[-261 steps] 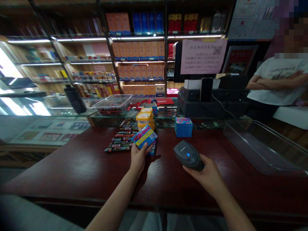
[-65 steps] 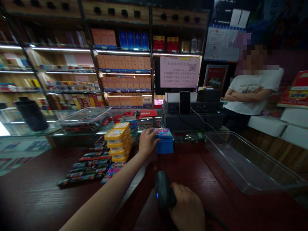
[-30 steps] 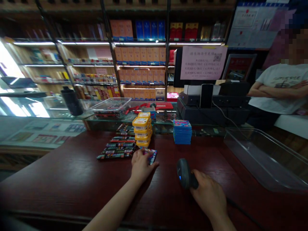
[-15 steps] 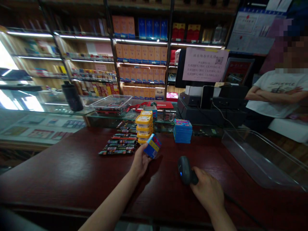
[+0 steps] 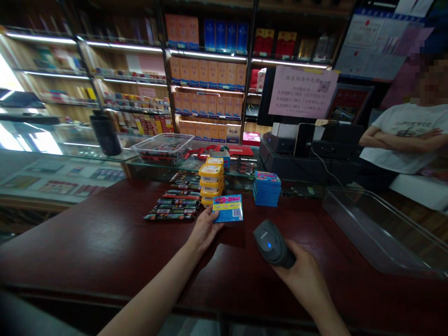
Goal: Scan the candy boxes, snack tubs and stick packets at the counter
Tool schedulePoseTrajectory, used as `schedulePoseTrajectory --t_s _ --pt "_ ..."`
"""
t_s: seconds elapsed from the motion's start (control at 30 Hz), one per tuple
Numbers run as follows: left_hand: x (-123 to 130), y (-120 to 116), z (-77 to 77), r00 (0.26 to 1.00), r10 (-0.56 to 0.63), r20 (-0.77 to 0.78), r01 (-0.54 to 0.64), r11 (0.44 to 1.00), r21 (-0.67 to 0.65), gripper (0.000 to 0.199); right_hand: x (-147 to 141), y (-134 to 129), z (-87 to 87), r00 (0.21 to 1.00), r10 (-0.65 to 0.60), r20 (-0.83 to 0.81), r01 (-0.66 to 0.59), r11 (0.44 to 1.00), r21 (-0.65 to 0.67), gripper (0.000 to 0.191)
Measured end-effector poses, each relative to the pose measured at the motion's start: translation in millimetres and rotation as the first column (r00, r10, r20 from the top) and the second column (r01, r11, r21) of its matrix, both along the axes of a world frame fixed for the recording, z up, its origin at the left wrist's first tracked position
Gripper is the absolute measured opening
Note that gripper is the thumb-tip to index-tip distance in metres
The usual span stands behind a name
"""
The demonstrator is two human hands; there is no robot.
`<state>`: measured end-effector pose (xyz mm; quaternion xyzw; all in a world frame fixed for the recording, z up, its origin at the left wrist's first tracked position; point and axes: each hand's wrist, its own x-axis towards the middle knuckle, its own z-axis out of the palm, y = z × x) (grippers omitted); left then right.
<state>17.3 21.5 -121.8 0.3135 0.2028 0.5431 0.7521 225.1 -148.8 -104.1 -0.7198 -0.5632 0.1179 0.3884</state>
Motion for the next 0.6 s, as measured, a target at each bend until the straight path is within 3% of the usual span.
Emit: schedulePoseTrajectory --t_s 0.17,0.5,0.6 --pt "2.3 2.7 -7.1 0.996 0.086 -0.03 -0.084 0.994 0.065 0.041 -10.3 -1.5 6.7 0.962 0.074 -0.262 -0.062 0.997 0.055 0.04" --pt "2.5 1.6 -3.4 0.992 0.124 -0.015 -0.123 0.991 0.058 0.042 -16.6 -1.0 15.1 0.937 0.125 -0.327 -0.105 0.991 0.078 0.035" --pt "2.4 2.7 -3.8 0.993 0.116 -0.034 -0.115 0.992 0.044 0.04 -13.2 0.7 14.1 0.954 0.12 -0.274 -0.111 0.993 0.05 0.036"
